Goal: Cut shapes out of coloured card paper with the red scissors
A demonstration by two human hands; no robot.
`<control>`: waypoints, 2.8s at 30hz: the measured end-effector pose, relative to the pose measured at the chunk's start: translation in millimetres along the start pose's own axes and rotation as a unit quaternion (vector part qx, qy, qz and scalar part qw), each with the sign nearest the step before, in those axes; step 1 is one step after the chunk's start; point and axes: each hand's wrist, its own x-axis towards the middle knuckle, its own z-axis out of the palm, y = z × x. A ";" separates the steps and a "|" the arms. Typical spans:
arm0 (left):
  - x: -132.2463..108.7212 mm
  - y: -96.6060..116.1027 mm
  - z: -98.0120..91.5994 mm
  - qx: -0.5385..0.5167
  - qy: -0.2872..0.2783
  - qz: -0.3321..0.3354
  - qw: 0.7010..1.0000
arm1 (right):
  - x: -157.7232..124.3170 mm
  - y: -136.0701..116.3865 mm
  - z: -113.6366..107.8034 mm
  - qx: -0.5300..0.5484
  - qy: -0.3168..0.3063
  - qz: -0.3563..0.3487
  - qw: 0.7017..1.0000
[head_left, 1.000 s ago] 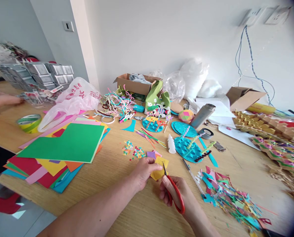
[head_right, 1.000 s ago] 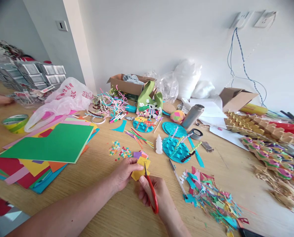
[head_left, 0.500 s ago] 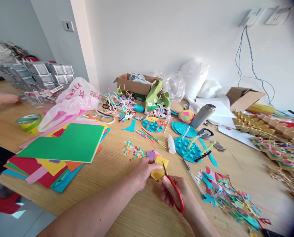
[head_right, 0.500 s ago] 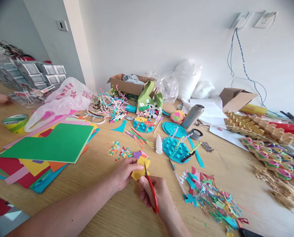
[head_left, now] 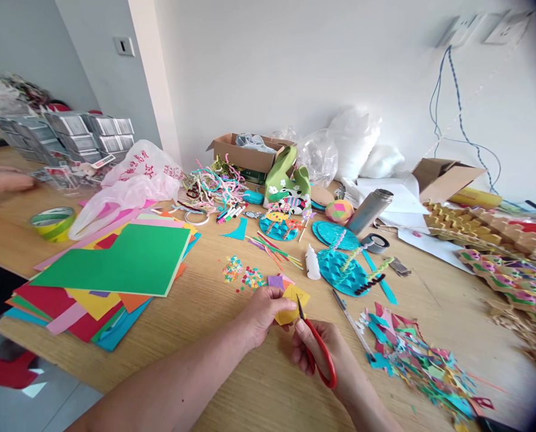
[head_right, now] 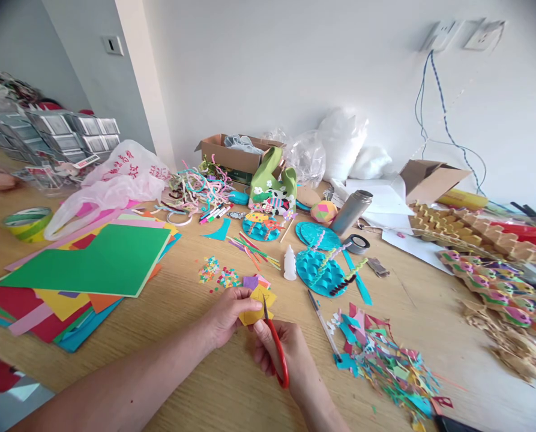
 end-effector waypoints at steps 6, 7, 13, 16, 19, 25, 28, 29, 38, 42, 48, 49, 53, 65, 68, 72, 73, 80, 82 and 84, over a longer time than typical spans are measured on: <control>-0.2 0.3 0.1 0.006 -0.002 0.000 1.000 | -0.8 -3.2 0.3 -0.008 0.003 0.003 1.000; -0.3 0.4 0.2 0.006 -0.001 0.001 1.000 | -1.2 -3.7 0.5 -0.011 0.004 0.005 1.000; 0.4 0.0 0.1 0.005 0.001 0.000 1.000 | -2.1 -6.2 1.3 -0.008 0.013 0.018 1.000; 1.4 -0.8 -0.9 0.007 0.003 -0.004 1.000 | -1.9 -6.8 1.3 -0.009 0.011 0.022 1.000; 1.8 -1.0 -1.5 0.006 0.000 -0.004 1.000 | -2.3 -7.7 1.2 -0.016 0.010 0.026 0.999; 1.2 0.8 -0.6 0.013 0.003 -0.007 1.000 | -1.8 -8.6 1.9 -0.020 0.007 0.023 0.999; 1.7 1.9 -0.8 0.018 0.000 -0.009 1.000 | -1.4 -8.6 1.8 -0.023 0.003 0.018 1.000; 2.0 2.2 -1.2 0.018 0.000 -0.010 1.000 | -1.6 -8.9 1.6 -0.025 0.001 0.017 1.000; 2.9 4.9 -4.9 0.040 -0.002 -0.026 0.999 | -4.2 -10.4 -0.3 -0.041 -0.004 0.024 0.999; 2.4 6.3 -5.0 0.041 -0.008 -0.028 0.999 | -2.9 -8.6 -1.1 -0.039 -0.008 0.024 0.999; 1.5 7.1 -5.3 0.037 -0.018 -0.020 0.999 | -3.7 -8.0 -1.8 -0.031 -0.005 0.025 0.999; 1.5 7.3 -5.3 0.034 -0.019 -0.018 0.999 | -3.8 -8.1 -1.8 -0.025 -0.004 0.026 0.999; 2.3 7.7 -5.0 0.024 -0.016 -0.003 1.000 | -3.6 -7.7 -1.5 -0.006 -0.004 0.026 1.000; 2.2 5.8 -4.1 -0.021 -0.003 -0.011 1.000 | -4.9 -7.1 -2.8 0.035 -0.003 0.012 0.999; 3.6 3.4 -5.9 -0.025 -0.024 -0.010 0.999 | -5.0 -9.2 -2.6 0.034 0.007 0.009 0.999; 2.7 2.3 -6.4 -0.020 -0.043 -0.014 0.999 | -4.9 -11.0 -2.9 0.041 0.009 0.006 0.999; 2.2 2.6 -6.2 -0.023 -0.044 -0.015 0.999 | -4.8 -10.7 -3.0 0.045 0.006 0.006 0.999; 2.2 2.6 -5.4 -0.002 -0.041 0.005 0.999 | -4.3 -7.7 -2.6 0.063 0.006 0.023 0.998; 3.5 1.6 -5.8 0.002 -0.026 0.008 1.000 | -4.3 -7.9 -2.8 0.060 0.006 0.023 0.998; 4.4 1.2 -6.2 0.009 -0.011 0.009 1.000 | -4.4 -8.3 -2.9 0.056 0.006 0.023 0.998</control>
